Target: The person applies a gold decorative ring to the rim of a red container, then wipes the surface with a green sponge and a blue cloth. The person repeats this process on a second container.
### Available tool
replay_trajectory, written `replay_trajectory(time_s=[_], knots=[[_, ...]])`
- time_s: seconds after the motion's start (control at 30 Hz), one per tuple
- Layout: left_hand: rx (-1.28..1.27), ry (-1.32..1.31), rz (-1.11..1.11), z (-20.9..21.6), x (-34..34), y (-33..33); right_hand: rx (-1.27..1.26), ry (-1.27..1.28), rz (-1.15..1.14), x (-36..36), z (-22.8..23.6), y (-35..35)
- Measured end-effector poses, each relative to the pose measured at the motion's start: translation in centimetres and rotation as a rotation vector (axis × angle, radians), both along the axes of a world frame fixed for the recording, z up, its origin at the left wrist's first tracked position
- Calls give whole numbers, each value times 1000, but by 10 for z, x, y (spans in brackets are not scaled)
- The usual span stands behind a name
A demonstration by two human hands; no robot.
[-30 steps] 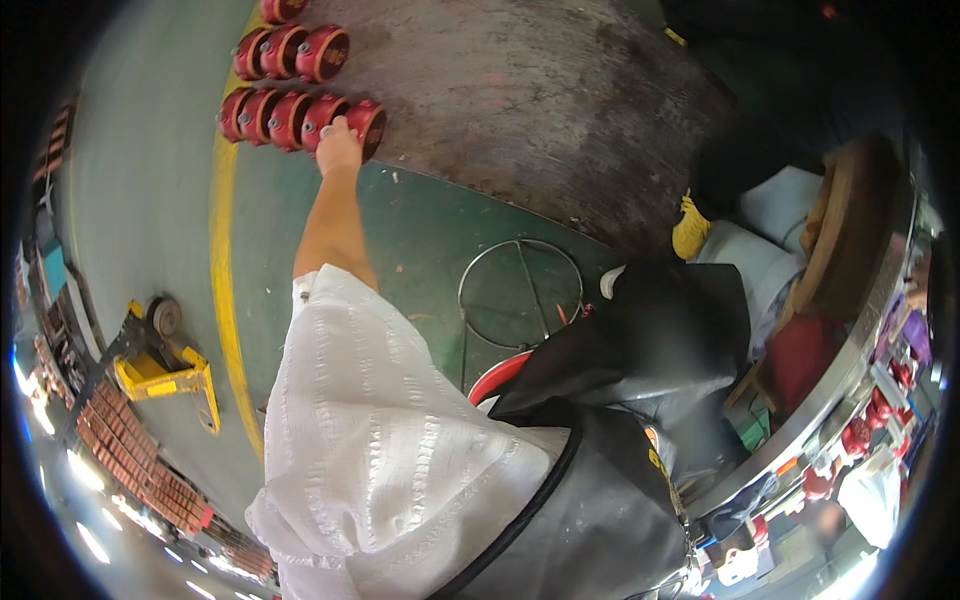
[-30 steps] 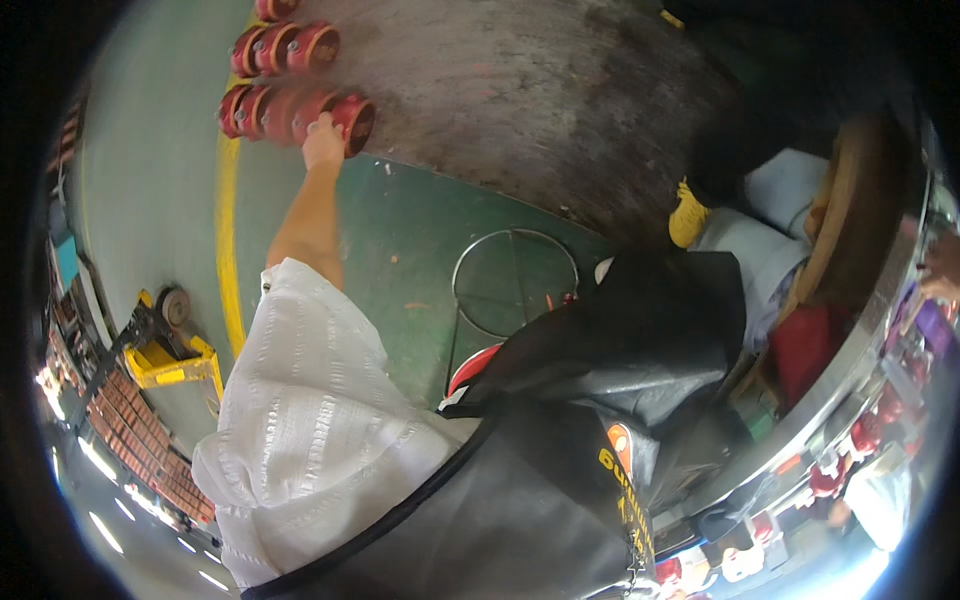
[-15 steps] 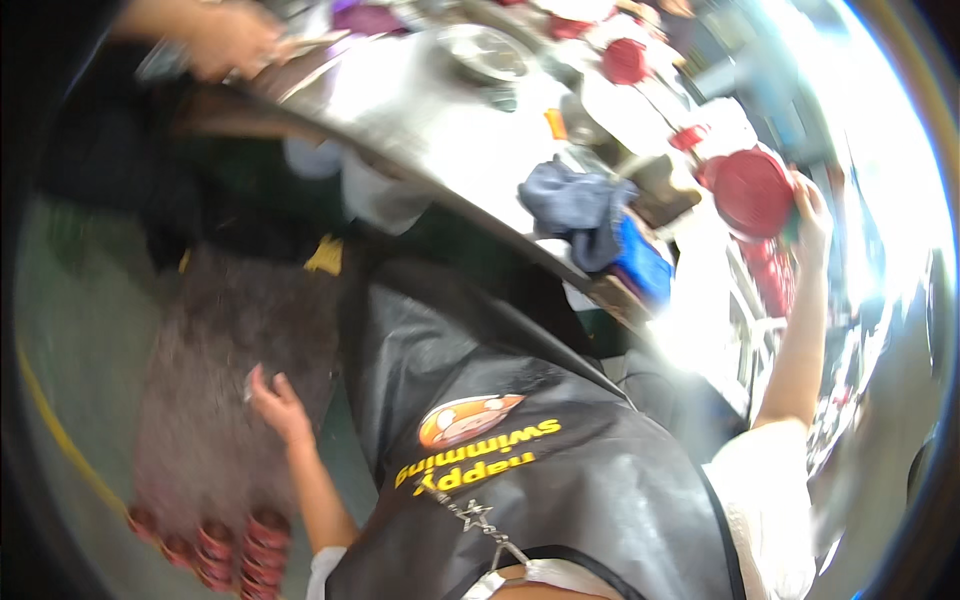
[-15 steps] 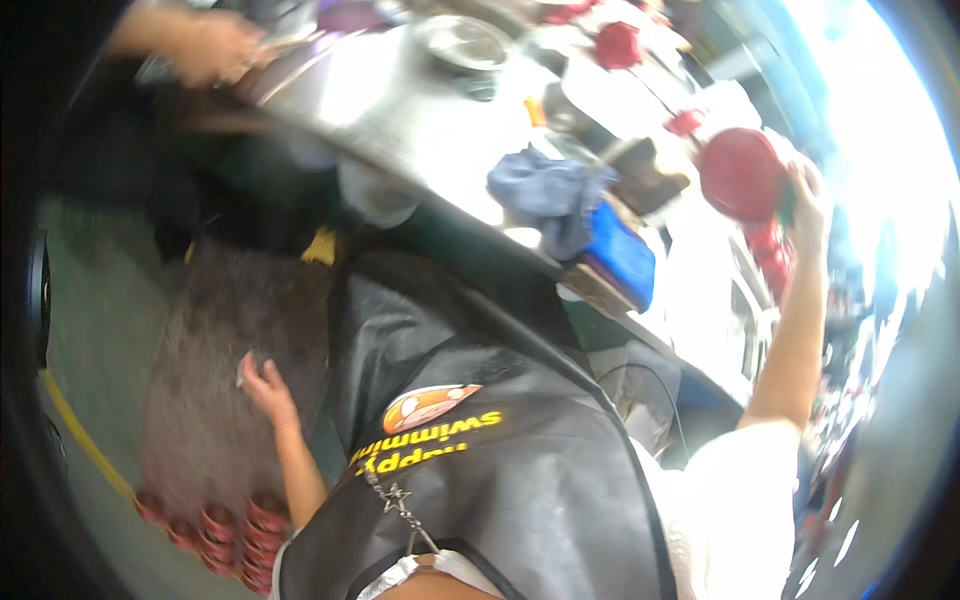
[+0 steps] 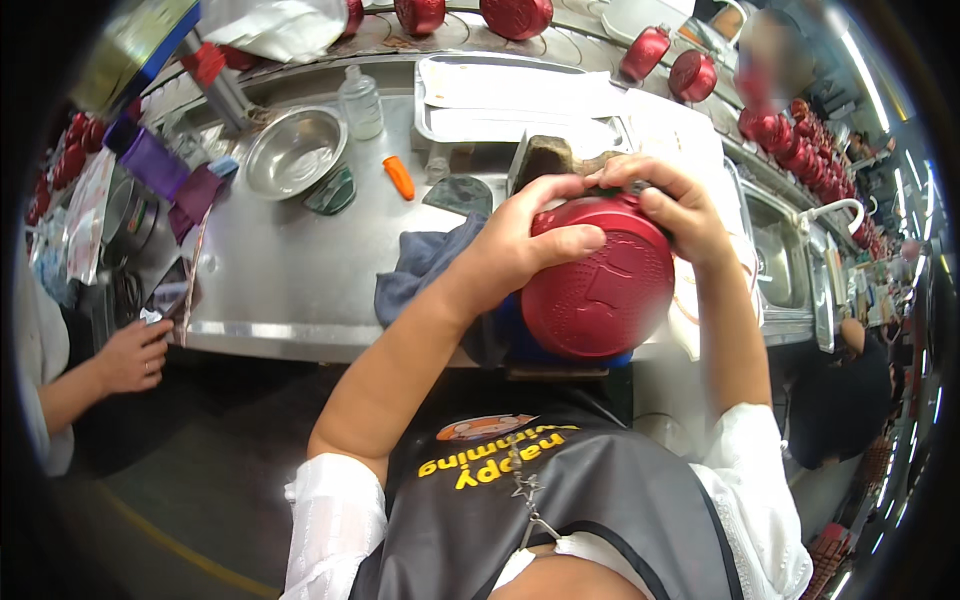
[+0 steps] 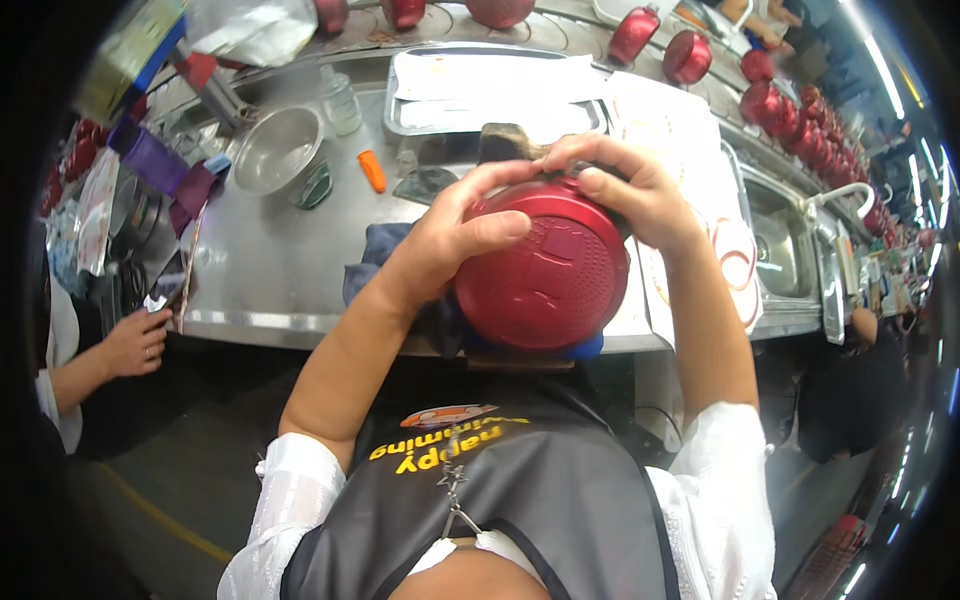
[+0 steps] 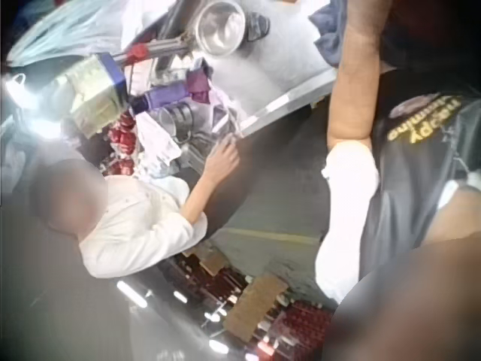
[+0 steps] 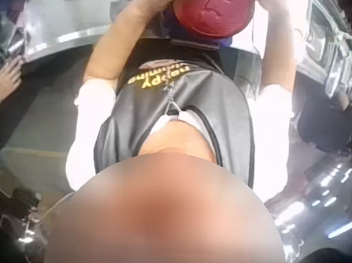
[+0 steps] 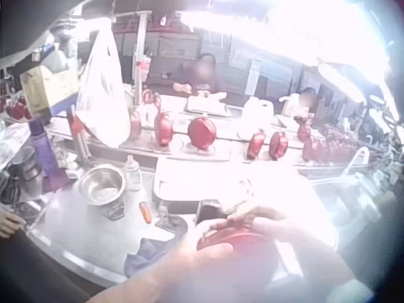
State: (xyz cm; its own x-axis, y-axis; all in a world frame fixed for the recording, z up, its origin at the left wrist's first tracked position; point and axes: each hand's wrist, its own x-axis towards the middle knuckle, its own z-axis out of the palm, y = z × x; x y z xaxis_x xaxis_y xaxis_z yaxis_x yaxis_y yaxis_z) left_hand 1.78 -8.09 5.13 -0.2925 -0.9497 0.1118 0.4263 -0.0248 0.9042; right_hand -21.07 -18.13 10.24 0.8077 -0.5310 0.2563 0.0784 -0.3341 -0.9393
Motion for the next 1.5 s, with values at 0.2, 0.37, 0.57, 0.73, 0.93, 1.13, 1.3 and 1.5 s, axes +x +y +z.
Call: replay_trajectory(time_s=[0.2, 0.37, 0.57, 0.73, 0.93, 1.13, 1.3, 1.5], knots=[[320, 185, 193, -27, -21, -6, -155, 206, -444, -31, -52, 16], [273, 184, 306, -26, -27, -22, -191, 204, -513, -54, -36, 6], [195, 64, 297, -36, -25, -26, -848, 453, -340, -29, -15, -123], [151, 44, 298, -48, -20, -21, -870, 729, -4, 83, -61, -204], [157, 40, 228, -53, -16, -19, -1077, 953, -45, 75, -65, -215], [196, 76, 211, -53, -17, -18, -1140, 1088, -364, 11, -76, -246], [223, 101, 207, -50, -17, -18, -1121, 878, -730, 1, -91, -262], [226, 110, 216, -49, -18, -18, -380, 848, -870, 12, -112, -297]])
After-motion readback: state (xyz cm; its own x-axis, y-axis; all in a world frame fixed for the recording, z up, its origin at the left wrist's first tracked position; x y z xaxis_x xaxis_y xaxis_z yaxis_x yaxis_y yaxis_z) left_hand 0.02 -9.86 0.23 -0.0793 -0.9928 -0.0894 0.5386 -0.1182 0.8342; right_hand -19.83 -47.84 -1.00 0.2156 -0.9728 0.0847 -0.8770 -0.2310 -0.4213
